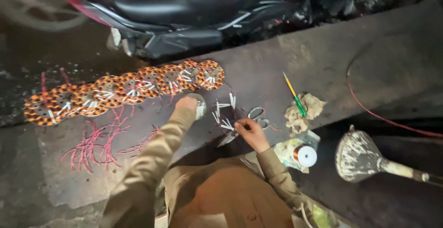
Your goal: The person repeatedly picks up small white cylindrical objects and red wires from a workbench. They insert the wires into the cylinders and place the assembled units into a perforated orange tray. The process is repeated continuously throughout the clip.
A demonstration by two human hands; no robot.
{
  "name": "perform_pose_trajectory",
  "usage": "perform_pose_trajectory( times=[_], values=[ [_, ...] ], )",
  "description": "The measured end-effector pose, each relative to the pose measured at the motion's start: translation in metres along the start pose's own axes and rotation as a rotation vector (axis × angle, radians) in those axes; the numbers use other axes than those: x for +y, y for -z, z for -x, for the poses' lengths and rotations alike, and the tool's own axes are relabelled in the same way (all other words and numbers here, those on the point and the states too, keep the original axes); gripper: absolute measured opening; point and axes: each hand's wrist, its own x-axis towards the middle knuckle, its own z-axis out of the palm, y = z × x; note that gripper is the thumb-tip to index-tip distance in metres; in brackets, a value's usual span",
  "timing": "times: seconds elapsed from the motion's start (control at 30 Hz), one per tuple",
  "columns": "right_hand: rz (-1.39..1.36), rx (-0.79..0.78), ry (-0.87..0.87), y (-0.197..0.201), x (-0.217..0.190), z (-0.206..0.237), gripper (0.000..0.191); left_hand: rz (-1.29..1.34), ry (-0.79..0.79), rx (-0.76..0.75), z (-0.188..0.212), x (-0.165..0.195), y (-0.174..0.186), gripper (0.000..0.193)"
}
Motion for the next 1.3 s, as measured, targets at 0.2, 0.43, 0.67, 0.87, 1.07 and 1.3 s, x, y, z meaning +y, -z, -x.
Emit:
perform_pose_trajectory(
  times=[0.2,0.43,0.67,0.87,1.07,1.3],
  values=[
    [-0.081,-0.267,0.126,-0.038,-0.034,-0.019,0.025,0.126,0.098,0.272,0.021,0.014,0.026,0.006],
    [-0.191,-0.182,-0.118,-0.049,-0.041,-0.023,0.026,0.322,0.48,0.093,0.042,0.031,0.046,0.016],
    [-0.339,-0.03,-0.182,-0.06,-0.057,-0.03,0.023,1.212,0.318,-0.079,0.054,0.044,0.035,0.014],
    [-0.44,0.046,-0.084,-0.052,-0.058,-0.028,0.022,1.36,0.086,-0.07,0.052,0.061,0.039,0.012],
    [-0.496,0.202,-0.044,-0.011,-0.045,-0.02,0.023,1.484,-0.047,-0.08,0.02,0.053,0.057,0.017],
    [-0.537,0.367,-0.14,0.035,-0.031,0.004,0.023,0.589,0.308,0.087,0.007,0.024,0.057,0.025]
  ],
)
